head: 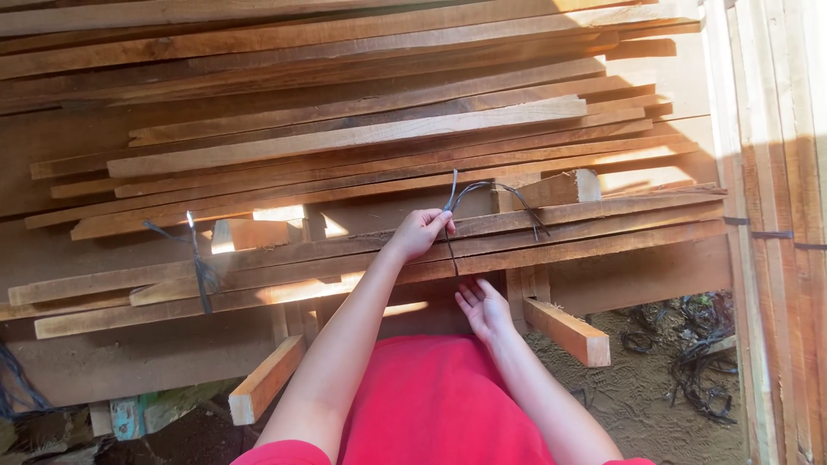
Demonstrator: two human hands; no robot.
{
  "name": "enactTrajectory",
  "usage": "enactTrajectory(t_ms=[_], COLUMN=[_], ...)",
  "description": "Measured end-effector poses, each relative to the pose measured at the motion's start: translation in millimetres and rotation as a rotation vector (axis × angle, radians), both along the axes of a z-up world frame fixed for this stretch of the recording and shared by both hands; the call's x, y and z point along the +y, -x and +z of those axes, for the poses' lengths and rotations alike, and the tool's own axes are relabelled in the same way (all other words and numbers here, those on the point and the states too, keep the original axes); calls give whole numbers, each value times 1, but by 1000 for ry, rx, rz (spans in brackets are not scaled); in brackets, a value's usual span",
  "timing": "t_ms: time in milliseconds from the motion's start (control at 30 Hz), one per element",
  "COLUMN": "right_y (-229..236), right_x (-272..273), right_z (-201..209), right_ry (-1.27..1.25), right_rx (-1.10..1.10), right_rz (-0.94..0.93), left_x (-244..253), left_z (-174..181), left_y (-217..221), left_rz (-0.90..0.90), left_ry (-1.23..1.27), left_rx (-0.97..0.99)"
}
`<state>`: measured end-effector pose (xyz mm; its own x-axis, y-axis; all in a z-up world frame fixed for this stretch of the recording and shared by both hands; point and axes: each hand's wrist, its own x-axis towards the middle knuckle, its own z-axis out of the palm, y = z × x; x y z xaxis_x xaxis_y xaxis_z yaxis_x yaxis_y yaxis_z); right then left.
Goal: Tying together a stack of thin wooden planks using plastic strips.
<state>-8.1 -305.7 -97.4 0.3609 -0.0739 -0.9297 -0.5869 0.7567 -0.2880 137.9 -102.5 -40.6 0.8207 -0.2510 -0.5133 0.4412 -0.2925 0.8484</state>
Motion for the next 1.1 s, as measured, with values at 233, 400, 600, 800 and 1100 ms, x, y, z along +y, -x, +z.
enactTrajectory(t_ms=[233,400,600,800,1100], right_y=[-6,-8,-54,-160,-222], right_x=[-1,12,19,30,47], right_z=[-27,50,129,103,42], right_ry=[-24,229,863,933,1044], right_rx=[28,-225,-585,-827,-665], right_rz=[-13,54,619,708,1027], left_x=[-1,-2,-3,-1,1], left_z=[3,-3,-3,-21,13], left_y=[-3,0,-3,-2,-9], left_rz=[21,28,10,-11,-7], left_ry=[22,28,13,17,78], left_rx=[-24,-29,-35,-25,69])
